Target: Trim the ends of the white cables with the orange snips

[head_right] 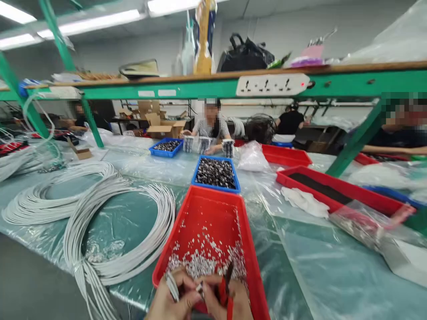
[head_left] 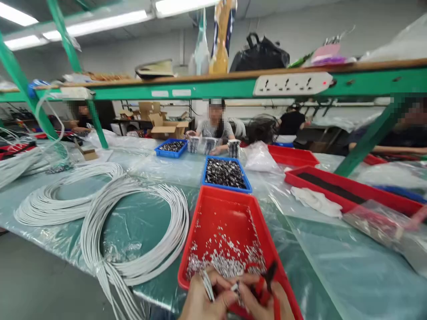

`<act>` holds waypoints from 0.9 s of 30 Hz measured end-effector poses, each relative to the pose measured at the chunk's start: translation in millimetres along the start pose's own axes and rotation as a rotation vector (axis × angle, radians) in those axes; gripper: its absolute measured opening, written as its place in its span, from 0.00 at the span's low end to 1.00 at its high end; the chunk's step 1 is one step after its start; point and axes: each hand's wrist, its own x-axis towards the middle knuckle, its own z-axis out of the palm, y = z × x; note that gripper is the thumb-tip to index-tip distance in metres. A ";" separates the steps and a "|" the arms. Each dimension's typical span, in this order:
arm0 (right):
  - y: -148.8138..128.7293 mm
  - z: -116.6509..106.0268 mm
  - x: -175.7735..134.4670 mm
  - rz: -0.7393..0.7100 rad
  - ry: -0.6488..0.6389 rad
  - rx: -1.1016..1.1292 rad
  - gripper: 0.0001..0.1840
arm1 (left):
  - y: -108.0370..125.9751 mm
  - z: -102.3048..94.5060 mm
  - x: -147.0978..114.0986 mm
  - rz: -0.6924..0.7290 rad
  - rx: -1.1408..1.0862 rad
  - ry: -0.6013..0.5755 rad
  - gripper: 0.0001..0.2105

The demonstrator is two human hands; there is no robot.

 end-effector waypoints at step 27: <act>-20.2 -15.9 -9.1 -0.197 0.064 0.091 0.07 | 14.6 -1.8 7.9 0.142 0.052 -0.223 0.12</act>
